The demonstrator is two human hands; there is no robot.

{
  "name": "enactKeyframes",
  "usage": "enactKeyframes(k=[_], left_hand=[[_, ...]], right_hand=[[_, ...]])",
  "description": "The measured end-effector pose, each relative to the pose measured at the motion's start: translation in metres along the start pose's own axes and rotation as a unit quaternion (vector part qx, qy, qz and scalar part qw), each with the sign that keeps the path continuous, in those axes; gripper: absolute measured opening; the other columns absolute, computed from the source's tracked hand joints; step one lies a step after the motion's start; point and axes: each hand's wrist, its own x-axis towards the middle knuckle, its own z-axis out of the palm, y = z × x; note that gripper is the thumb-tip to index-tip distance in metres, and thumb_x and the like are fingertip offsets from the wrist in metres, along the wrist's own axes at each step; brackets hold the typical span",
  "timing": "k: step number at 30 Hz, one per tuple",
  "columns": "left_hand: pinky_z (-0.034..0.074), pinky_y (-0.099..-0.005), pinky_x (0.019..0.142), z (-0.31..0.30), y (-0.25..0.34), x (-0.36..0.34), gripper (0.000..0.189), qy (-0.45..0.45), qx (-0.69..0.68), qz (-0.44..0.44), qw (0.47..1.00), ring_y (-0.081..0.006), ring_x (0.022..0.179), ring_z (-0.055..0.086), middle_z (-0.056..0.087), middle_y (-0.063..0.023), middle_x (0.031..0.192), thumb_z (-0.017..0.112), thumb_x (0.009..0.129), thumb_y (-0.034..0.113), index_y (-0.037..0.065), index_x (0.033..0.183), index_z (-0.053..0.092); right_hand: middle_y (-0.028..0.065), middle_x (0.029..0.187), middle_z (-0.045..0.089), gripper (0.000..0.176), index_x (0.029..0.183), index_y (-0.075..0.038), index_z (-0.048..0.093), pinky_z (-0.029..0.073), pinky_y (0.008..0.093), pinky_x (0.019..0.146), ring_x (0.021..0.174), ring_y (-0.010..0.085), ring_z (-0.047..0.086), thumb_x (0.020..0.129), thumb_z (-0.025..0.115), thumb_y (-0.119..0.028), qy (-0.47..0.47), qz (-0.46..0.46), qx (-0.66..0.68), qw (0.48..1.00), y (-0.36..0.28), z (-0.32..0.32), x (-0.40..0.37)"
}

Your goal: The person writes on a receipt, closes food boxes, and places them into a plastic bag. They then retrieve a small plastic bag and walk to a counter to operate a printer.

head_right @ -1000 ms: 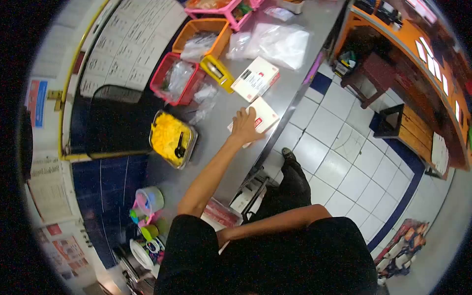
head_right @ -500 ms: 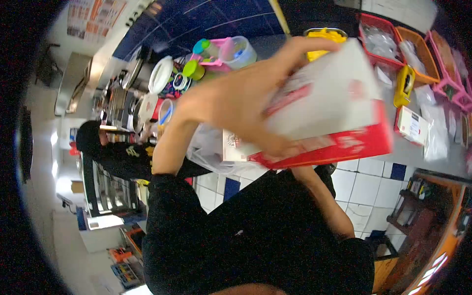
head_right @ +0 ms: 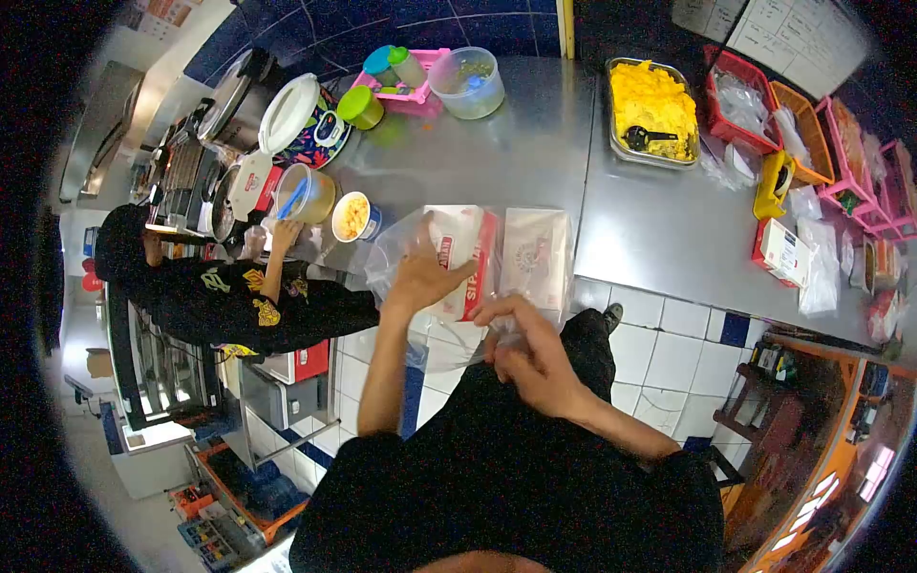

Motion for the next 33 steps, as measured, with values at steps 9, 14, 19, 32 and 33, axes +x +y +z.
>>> enactKeyframes(k=[9, 14, 19, 32, 33], left_hand=[[0.045, -0.0549, 0.097, 0.034, 0.008, 0.011, 0.120, 0.067, 0.040, -0.025, 0.997, -0.0560, 0.114, 0.051, 0.042, -0.0401, 0.130, 0.080, 0.069, 0.061, 0.008, 0.156, 0.017], [0.046, -0.0465, 0.099, -0.022, 0.027, -0.017, 0.064, 0.036, 0.081, 0.181, 0.979, -0.0459, 0.113, 0.060, 0.063, -0.0286, 0.120, 0.071, 0.088, 0.045, -0.004, 0.128, 0.057], [0.051, -0.0391, 0.085, -0.072, 0.202, -0.040, 0.029, -0.110, 0.020, 0.322, 0.940, -0.0347, 0.096, 0.066, 0.068, -0.0210, 0.099, 0.070, 0.090, 0.019, -0.001, 0.110, 0.064], [0.050, -0.0518, 0.096, 0.425, 0.569, 0.061, 0.072, -0.190, 0.282, 0.695, 0.633, -0.0452, 0.118, 0.054, 0.053, -0.0284, 0.122, 0.085, 0.066, 0.027, 0.001, 0.123, 0.050], [0.049, -0.0536, 0.097, 0.445, 0.570, 0.062, 0.082, -0.130, 0.310, 0.693, 0.638, -0.0477, 0.119, 0.052, 0.051, -0.0300, 0.123, 0.088, 0.062, 0.029, 0.002, 0.127, 0.045]], right_hand=[[0.0112, 0.122, 0.050, 0.036, 0.124, 0.001, 0.047, 0.053, 0.0273, 0.066, 0.088, 0.0150, 0.056, 0.089, 0.050, -0.005, 0.075, -0.103, 0.080, 0.989, -0.003, -0.004, 0.011], [0.0053, 0.099, 0.059, 0.020, 0.116, -0.003, 0.055, 0.053, 0.0254, 0.067, 0.077, 0.0100, 0.061, 0.097, 0.053, -0.009, 0.028, -0.005, 0.036, 0.999, -0.004, -0.036, -0.003], [0.0064, 0.096, 0.060, 0.018, 0.113, -0.003, 0.056, 0.053, 0.0268, 0.071, 0.078, 0.0111, 0.062, 0.096, 0.054, -0.009, 0.030, 0.020, 0.117, 0.992, 0.070, -0.104, -0.014], [0.0119, 0.101, 0.068, 0.031, 0.113, 0.001, 0.065, 0.052, 0.0342, 0.078, 0.089, 0.0215, 0.065, 0.087, 0.061, -0.014, -0.235, -0.093, -0.078, 0.964, 0.078, -0.177, 0.021], [0.0120, 0.101, 0.068, 0.031, 0.113, 0.002, 0.065, 0.052, 0.0342, 0.077, 0.088, 0.0214, 0.065, 0.087, 0.061, -0.014, -0.184, -0.132, -0.065, 0.972, 0.087, -0.177, 0.025]])
